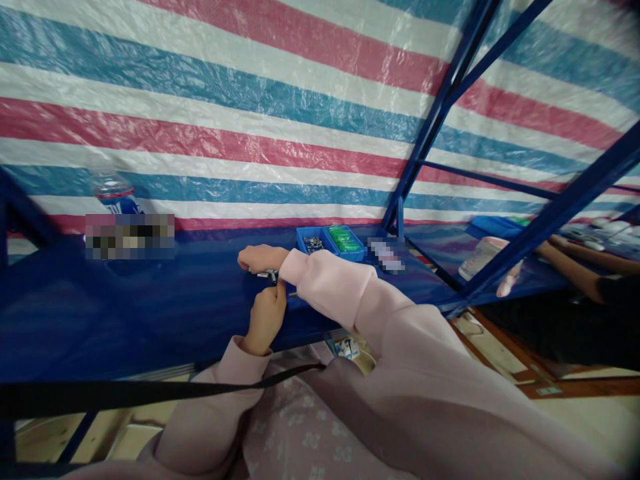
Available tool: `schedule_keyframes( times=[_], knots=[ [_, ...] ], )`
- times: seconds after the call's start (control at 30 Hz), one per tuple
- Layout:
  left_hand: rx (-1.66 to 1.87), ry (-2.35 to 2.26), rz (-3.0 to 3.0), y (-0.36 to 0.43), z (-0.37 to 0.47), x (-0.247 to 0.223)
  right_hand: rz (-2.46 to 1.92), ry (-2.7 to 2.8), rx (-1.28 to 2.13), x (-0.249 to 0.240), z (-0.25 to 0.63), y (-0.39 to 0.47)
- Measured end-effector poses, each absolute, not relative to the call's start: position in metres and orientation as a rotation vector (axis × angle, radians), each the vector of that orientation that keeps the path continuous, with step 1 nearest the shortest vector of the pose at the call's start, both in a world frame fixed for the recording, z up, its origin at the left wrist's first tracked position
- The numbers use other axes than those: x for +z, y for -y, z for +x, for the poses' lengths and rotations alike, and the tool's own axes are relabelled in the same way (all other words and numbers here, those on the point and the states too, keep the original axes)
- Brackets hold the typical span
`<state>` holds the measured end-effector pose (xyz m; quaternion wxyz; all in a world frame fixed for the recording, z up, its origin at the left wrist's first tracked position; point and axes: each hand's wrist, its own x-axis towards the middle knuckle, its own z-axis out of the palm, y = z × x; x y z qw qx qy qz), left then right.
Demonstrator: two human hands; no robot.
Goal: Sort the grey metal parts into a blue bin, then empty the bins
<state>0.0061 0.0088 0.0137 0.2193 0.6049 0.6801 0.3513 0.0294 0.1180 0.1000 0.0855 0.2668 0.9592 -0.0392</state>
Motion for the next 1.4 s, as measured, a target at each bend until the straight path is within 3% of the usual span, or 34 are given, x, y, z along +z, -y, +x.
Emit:
schedule_keyframes(
  times=[0.6,0.8,1.1,1.4],
  knots=[
    [1.017,-1.858,1.655,-0.010,0.006,0.011,0.568,-2.850,-0.827,0.083,0.012,-0.113],
    [0.959,-1.878,1.658,-0.010,0.006,0.011,0.689,-2.878,-0.491,0.084,0.015,-0.116],
    [0.952,-1.889,1.663,-0.010,0.006,0.011,0.666,-2.929,-0.297,0.086,0.013,-0.106],
    [0.939,-1.900,1.690,-0.010,0.005,0.012,0.485,-2.953,-0.425,0.082,0.008,-0.102]
  ],
)
